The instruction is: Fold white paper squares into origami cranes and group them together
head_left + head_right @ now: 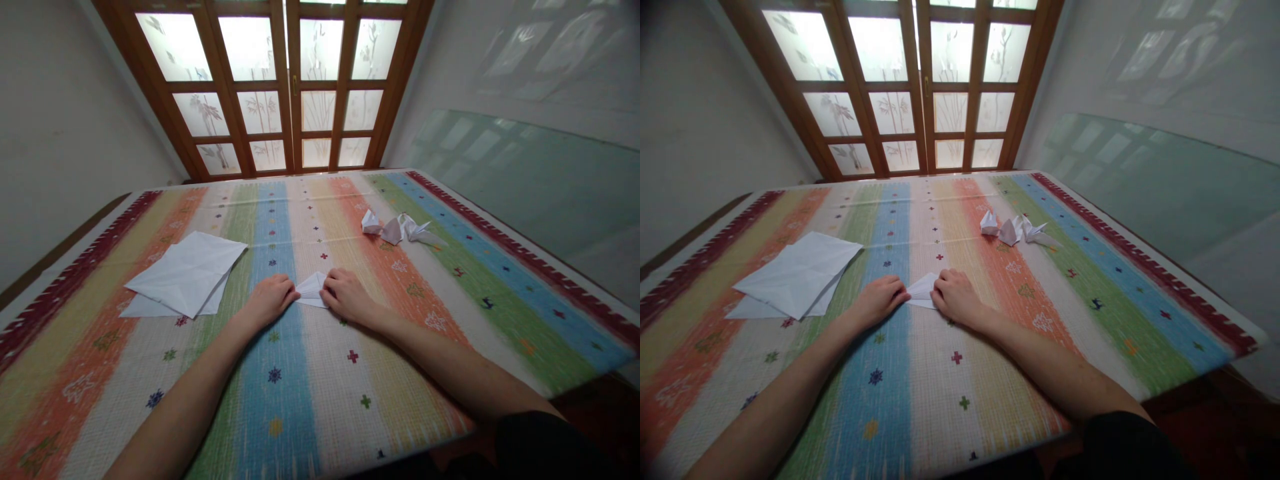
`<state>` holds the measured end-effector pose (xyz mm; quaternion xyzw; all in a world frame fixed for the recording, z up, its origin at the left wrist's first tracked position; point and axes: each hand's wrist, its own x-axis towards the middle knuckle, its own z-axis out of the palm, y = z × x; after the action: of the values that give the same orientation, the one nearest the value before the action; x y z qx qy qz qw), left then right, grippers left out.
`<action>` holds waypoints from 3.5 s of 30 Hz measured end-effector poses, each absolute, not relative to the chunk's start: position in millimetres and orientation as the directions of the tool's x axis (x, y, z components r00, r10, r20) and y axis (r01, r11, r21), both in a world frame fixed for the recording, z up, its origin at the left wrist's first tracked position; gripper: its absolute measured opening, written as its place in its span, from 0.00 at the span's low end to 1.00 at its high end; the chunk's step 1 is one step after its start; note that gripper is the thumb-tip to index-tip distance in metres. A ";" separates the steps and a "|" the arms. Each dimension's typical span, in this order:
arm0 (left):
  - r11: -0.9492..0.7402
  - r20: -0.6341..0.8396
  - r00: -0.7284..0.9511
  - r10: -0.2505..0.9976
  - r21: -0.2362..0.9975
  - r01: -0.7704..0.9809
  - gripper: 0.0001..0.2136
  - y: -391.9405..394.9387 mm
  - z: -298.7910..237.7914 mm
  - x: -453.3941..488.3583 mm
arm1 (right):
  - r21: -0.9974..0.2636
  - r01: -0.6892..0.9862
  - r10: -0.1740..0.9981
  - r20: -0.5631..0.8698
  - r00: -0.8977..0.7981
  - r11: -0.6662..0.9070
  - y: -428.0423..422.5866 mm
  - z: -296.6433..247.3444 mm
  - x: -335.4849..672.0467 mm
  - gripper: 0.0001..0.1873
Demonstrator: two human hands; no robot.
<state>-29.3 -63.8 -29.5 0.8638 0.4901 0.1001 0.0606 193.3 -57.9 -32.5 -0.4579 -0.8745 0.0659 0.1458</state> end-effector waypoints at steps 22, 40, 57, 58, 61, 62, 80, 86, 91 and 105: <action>-0.578 0.233 0.566 0.791 -0.017 0.816 0.17 -108.9 -25.9 21.4 | -0.312 0.812 0.870 0.197 -0.452 0.493 -56.3 -39.0 191.0 0.10; -0.352 0.178 0.359 0.916 -0.071 0.933 0.31 -129.5 -41.6 37.4 | -0.387 0.848 0.930 0.211 -0.301 0.363 -62.0 -35.3 193.8 0.10; -0.102 0.053 0.110 0.992 -0.147 0.984 0.31 -130.7 -15.0 31.9 | -0.414 0.855 0.949 0.182 -0.257 0.311 -57.1 -30.3 201.1 0.06; -0.126 0.043 0.135 0.990 -0.169 0.978 0.29 -131.6 -10.5 33.1 | -0.418 0.854 0.950 0.178 -0.258 0.310 -57.0 -30.3 201.1 0.06; -0.311 0.090 0.330 0.940 -0.178 0.934 0.27 -133.9 -6.5 37.8 | -0.436 0.845 0.951 0.169 -0.260 0.309 -56.6 -31.0 201.1 0.07; -0.381 0.113 0.401 0.909 -0.166 0.910 0.27 -134.1 -8.6 39.3 | -0.441 0.841 0.949 0.173 -0.263 0.313 -56.3 -31.5 201.2 0.07; -0.445 0.096 0.447 0.890 -0.044 0.895 0.36 -132.2 -28.2 42.6 | -0.501 0.621 0.785 0.235 -0.573 0.603 -20.4 -36.9 197.6 0.12; -0.429 0.111 0.432 0.895 -0.053 0.902 0.37 -133.1 -31.3 44.7 | -0.539 0.484 0.718 0.421 -0.555 0.689 -20.5 -44.2 198.7 0.05; -0.408 0.111 0.412 0.904 -0.055 0.911 0.37 -133.1 -27.5 44.9 | -0.538 0.503 0.728 0.386 -0.567 0.677 -17.8 -43.1 197.3 0.06; -0.375 0.068 0.378 0.923 -0.050 0.926 0.35 -132.5 -25.8 42.2 | -0.495 0.384 0.590 0.371 -0.717 0.779 -0.6 -47.6 202.5 0.08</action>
<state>42.2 -132.5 -25.8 0.8290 0.5576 0.0144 -0.0400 202.5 -0.6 -47.6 -0.2689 -0.9058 0.1953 0.2629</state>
